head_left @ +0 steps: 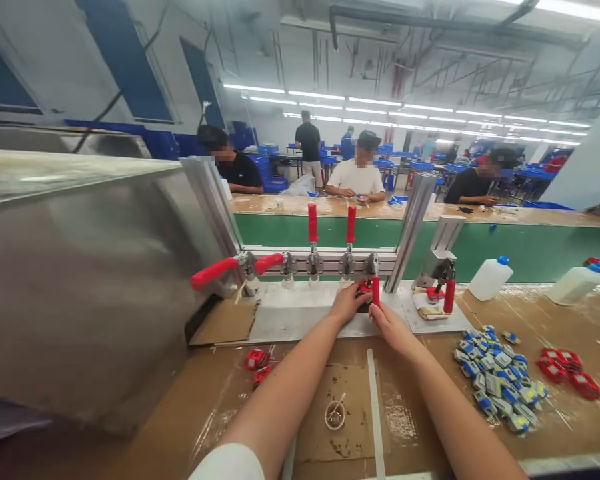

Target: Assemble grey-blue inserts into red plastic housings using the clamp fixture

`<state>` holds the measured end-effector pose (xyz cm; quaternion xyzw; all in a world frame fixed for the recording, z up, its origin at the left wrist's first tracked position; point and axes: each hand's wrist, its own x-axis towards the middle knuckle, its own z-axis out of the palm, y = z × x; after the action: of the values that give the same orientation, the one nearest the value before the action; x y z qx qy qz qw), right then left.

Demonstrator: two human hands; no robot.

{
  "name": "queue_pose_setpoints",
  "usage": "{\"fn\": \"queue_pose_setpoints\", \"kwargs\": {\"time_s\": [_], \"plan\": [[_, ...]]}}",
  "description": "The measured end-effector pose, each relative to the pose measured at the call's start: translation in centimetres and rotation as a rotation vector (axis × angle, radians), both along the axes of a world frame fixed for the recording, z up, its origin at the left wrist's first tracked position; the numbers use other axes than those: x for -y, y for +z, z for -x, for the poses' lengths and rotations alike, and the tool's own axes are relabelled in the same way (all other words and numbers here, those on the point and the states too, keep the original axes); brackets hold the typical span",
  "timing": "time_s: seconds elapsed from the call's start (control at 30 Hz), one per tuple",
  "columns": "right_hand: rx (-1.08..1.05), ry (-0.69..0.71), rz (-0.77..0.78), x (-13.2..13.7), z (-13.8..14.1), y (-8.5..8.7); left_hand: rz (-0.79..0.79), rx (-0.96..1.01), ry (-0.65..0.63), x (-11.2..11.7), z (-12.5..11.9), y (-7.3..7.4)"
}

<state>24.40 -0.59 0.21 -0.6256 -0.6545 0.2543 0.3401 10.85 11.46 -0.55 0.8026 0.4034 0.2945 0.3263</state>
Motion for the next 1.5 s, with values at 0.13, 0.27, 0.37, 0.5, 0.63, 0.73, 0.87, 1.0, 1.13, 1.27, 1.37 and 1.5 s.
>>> {"fn": "queue_pose_setpoints", "kwargs": {"time_s": [0.13,0.27,0.37,0.5,0.63,0.73,0.87,1.0,1.13,1.27,1.37,1.5], "plan": [[0.290,-0.097,0.129,-0.3,-0.3,1.1,0.001,0.002,-0.022,1.1,-0.5,0.2],[0.466,-0.217,0.205,1.1,-0.6,2.5,-0.004,-0.056,-0.060,3.7,3.1,2.4],[0.359,-0.123,0.049,2.9,-0.5,1.8,-0.053,-0.239,-0.188,7.3,10.6,4.8],[0.178,0.306,-0.118,5.4,1.7,0.3,-0.083,-0.450,0.109,12.1,21.1,7.0],[0.244,0.611,-0.082,6.5,4.2,0.0,-0.030,-0.514,0.195,13.9,24.9,5.0],[0.291,0.684,-0.082,6.9,5.0,0.2,-0.184,-0.541,0.251,15.0,24.4,2.6],[0.316,0.745,-0.107,7.3,5.4,0.4,-0.325,-0.550,0.246,16.0,23.4,1.5],[0.363,0.772,-0.133,7.4,5.8,0.3,-0.264,-0.278,0.169,15.2,20.0,2.6],[0.339,0.742,-0.126,7.1,6.0,-0.4,-0.116,-0.051,0.023,12.8,13.4,3.1],[0.176,0.708,-0.096,7.0,5.8,-0.9,-0.105,0.042,-0.050,11.0,8.9,1.7],[0.028,0.698,-0.038,7.0,5.8,-1.1,0.061,0.038,-0.136,10.7,8.4,0.0],[-0.190,0.670,-0.098,6.8,5.1,-1.3,0.240,0.059,-0.191,10.6,9.0,-1.1]]}}
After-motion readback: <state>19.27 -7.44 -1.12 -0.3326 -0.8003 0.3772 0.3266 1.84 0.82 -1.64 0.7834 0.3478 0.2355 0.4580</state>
